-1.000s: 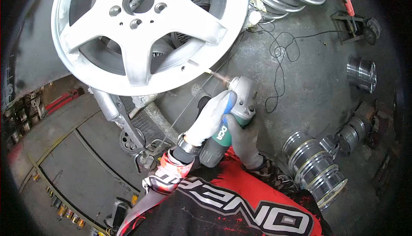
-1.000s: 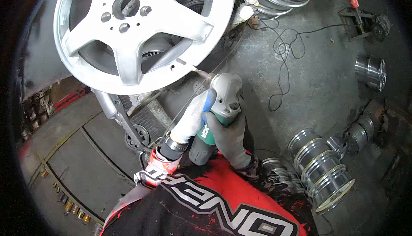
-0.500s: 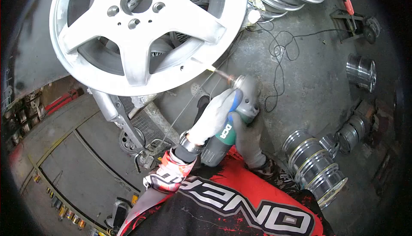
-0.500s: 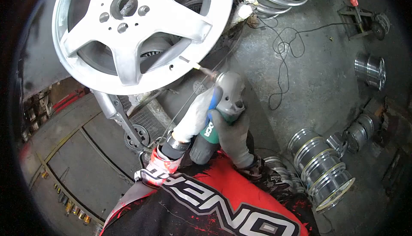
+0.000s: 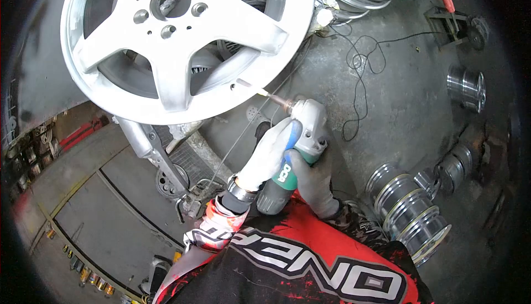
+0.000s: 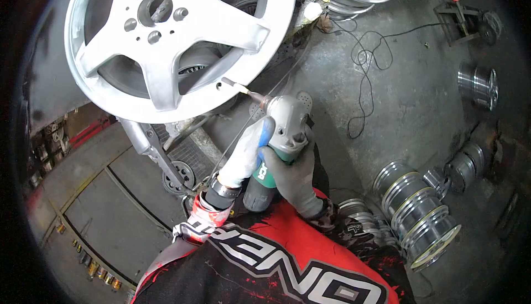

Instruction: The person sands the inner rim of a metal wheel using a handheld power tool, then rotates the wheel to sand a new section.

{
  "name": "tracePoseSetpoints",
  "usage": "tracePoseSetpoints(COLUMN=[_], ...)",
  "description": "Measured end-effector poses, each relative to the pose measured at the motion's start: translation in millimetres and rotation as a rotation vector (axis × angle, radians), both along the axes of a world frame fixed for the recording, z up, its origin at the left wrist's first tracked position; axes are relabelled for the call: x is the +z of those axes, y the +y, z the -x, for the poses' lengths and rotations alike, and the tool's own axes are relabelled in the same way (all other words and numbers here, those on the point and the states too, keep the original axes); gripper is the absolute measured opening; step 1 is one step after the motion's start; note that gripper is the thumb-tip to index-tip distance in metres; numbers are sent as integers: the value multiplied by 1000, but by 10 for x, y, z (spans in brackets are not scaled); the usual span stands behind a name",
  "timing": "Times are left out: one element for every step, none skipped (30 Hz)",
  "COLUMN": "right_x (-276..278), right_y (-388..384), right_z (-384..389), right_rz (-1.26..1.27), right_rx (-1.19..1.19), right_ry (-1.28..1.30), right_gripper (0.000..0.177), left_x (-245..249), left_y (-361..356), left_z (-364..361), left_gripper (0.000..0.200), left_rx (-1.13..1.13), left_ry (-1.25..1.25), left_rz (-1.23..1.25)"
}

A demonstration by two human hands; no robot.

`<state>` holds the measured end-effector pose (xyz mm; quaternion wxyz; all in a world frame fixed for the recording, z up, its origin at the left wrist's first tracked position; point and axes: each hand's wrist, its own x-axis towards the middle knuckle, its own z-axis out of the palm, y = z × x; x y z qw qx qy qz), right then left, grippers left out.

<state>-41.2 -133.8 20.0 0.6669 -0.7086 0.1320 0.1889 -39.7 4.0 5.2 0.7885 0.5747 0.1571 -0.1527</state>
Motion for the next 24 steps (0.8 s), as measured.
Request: tracePoseSetpoints(right_x=[11, 40, 75, 103, 127, 136, 130, 112, 89, 45, -14, -17, 22, 14, 22, 43, 65, 116, 155, 169, 163, 156, 137, 115], right_y=[-18, -44, -51, -44, -34, -23, -10, 6, 11, -5, -26, -22, -10, -31, -53, -55, -44, -32, -26, -20, -39, -37, -28, -19], right_z=[-28, -70, -113, -153, -194, -211, -195, -157, -112, -44, 41, 66, 63, 61, 37, 12, -41, -100, -147, -179, -207, -200, -180, -150], right_rz=[1, 4, 9, 12, 18, 20, 18, 38, 56, 51, 80, 110, 20, 19, 53, 88, -1, 4, -20, -46, -17, -16, 53, 121], right_rx=[-3, -42, -82, -86, -131, -175, -175, -144, -113, -116, -27, 62, 59, 57, 81, 104, 18, 16, -68, -152, -147, -144, -106, -72], right_ry=[-1, 58, 116, 114, 70, 27, 27, 10, -6, -4, -29, -52, -12, -11, 7, 25, 71, 69, 111, 154, 109, 108, 4, -97], right_gripper=[73, 73, 73, 73, 75, 76, 76, 79, 81, 81, 84, 86, 87, 87, 85, 82, 78, 78, 76, 75, 77, 77, 78, 80], left_x=[-95, -148, 67, -5, -142, -249, -313, -365, -375, -257, -94, 19, -10, 13, 53, 72, -8, -100, -195, -268, -148, -234, -390, -369], left_y=[-30, -55, -45, -50, -47, -44, -47, -40, -27, -8, 8, 15, 14, 8, 0, -5, 3, -26, -79, -98, -40, -34, -39, -28], left_z=[-46, -77, -187, -217, -258, -262, -222, -170, -126, -111, -81, -39, 30, 16, -9, -25, -31, -68, -135, -203, -347, -287, -176, -150], left_gripper=[45, 45, 41, 41, 41, 41, 41, 42, 43, 43, 44, 45, 46, 46, 47, 48, 48, 48, 47, 46, 44, 44, 45, 45], left_rx=[-26, -52, -85, -88, -108, -125, -126, -162, -193, -197, -119, -40, -7, -9, -6, -4, -79, -79, -84, -87, -223, -220, -203, -189], left_ry=[-79, -158, -295, -297, -514, -730, -729, -493, -251, -249, -108, 35, 48, 49, 36, 21, -276, -278, -374, -468, -177, -179, -198, -214], left_rz=[-55, -109, -172, -168, -381, -598, -599, -333, -70, -74, 36, 147, 131, 130, 101, 73, -186, -181, -245, -309, -47, -47, -78, -110])
